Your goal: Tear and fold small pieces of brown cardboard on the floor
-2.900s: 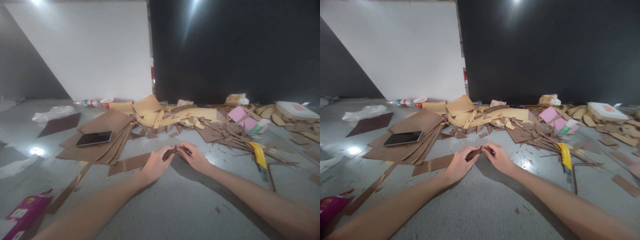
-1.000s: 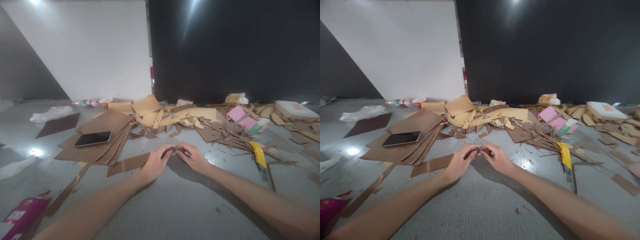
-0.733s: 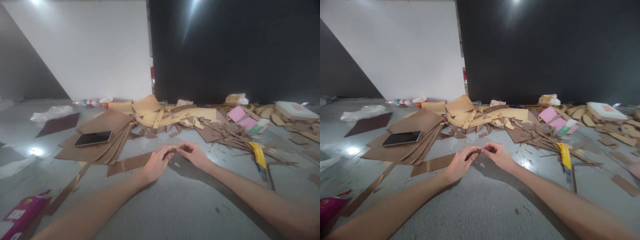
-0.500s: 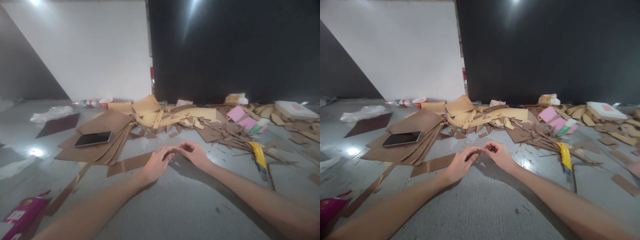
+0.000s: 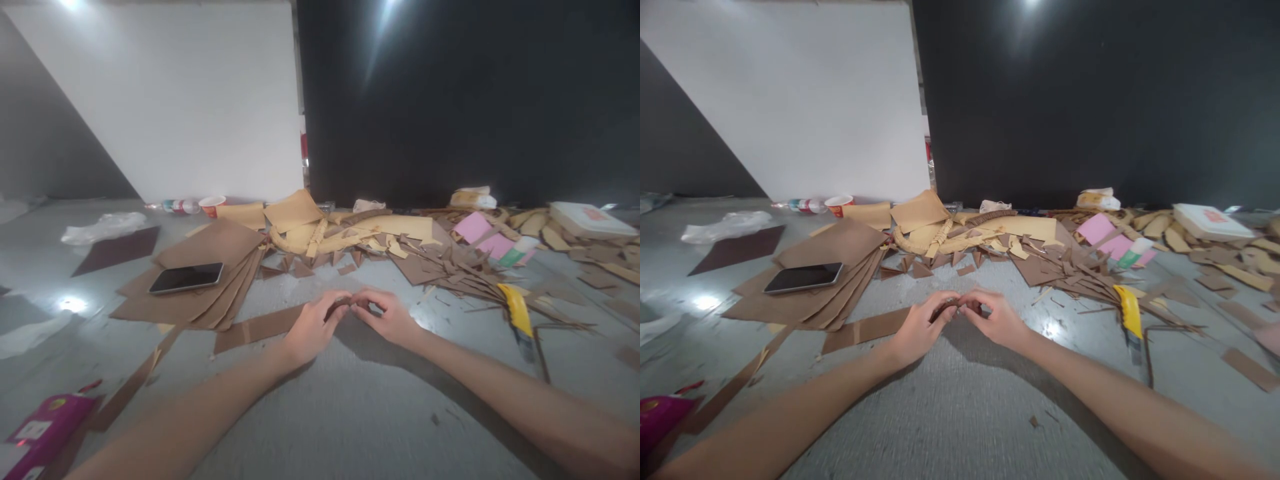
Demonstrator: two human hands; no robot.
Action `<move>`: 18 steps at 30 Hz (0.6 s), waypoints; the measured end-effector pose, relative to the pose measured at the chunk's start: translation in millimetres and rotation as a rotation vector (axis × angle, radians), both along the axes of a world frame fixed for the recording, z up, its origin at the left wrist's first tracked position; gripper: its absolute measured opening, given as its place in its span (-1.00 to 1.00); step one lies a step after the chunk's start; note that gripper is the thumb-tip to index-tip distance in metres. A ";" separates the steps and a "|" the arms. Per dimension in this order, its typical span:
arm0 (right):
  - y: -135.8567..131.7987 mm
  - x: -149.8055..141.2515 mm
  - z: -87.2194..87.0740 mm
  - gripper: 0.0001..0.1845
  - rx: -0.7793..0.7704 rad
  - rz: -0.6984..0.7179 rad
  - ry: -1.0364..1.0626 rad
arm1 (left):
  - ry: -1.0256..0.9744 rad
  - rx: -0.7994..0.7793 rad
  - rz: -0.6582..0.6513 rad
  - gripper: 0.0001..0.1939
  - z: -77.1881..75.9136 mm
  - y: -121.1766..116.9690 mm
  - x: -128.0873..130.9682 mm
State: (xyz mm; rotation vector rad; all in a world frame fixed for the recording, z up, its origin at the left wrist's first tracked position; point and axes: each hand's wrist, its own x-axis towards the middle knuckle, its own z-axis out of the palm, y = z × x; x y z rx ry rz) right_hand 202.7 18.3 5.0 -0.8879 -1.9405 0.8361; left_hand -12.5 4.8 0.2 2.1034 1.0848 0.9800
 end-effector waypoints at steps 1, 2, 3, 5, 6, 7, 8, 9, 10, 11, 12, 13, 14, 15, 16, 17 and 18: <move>0.3 0.0 -0.7 -0.78 0.003 0.013 -0.005 | 0.004 -0.005 -0.005 -0.74 1.1 -0.4 0.0; 0.8 0.1 -1.5 -0.78 0.003 0.024 -0.008 | 0.011 -0.014 -0.010 -0.74 2.3 -0.8 0.0; 1.5 0.3 -2.2 -0.79 0.001 0.030 -0.009 | 0.021 -0.024 -0.014 -0.73 3.6 -1.1 0.1; 2.9 0.8 -2.8 -0.78 -0.010 0.041 -0.009 | 0.040 -0.043 -0.016 -0.72 5.6 -1.6 0.2; 3.5 1.0 -2.6 -0.77 -0.016 0.044 -0.008 | 0.046 -0.052 -0.015 -0.72 6.3 -1.7 0.3; 4.0 1.2 -2.3 -0.76 -0.022 0.047 -0.009 | 0.051 -0.062 -0.012 -0.72 6.7 -1.8 0.5; 4.3 1.4 -1.8 -0.75 -0.025 0.048 -0.013 | 0.053 -0.072 -0.007 -0.71 7.1 -1.9 0.8; 4.4 1.5 -1.4 -0.73 -0.026 0.045 -0.019 | 0.055 -0.083 -0.002 -0.71 7.5 -2.1 1.1; 4.5 1.6 -1.0 -0.72 -0.025 0.039 -0.029 | 0.056 -0.095 0.001 -0.69 7.9 -2.3 1.4; 4.5 1.6 -0.8 -0.70 -0.022 0.033 -0.040 | 0.057 -0.104 0.001 -0.68 8.4 -2.5 1.7; 4.6 1.7 -0.6 -0.69 -0.017 0.030 -0.053 | 0.058 -0.111 -0.004 -0.68 8.9 -2.7 1.9; 4.6 1.7 -0.6 -0.68 -0.013 0.030 -0.065 | 0.057 -0.113 -0.012 -0.67 9.4 -2.8 2.1; 4.6 1.6 -0.6 -0.67 -0.009 0.032 -0.076 | 0.055 -0.113 -0.023 -0.67 9.6 -2.8 2.1; 4.6 1.4 -0.6 -0.65 -0.006 0.033 -0.085 | 0.055 -0.111 -0.034 -0.67 9.5 -2.7 2.0; 4.5 1.2 -0.6 -0.64 -0.002 0.028 -0.089 | 0.056 -0.109 -0.039 -0.67 9.1 -2.4 1.8; 4.3 0.9 -0.5 -0.64 0.003 0.015 -0.089 | 0.058 -0.107 -0.036 -0.66 8.2 -1.9 1.6; 4.0 0.6 -0.5 -0.64 0.010 -0.006 -0.087 | 0.060 -0.105 -0.023 -0.66 7.1 -1.4 1.3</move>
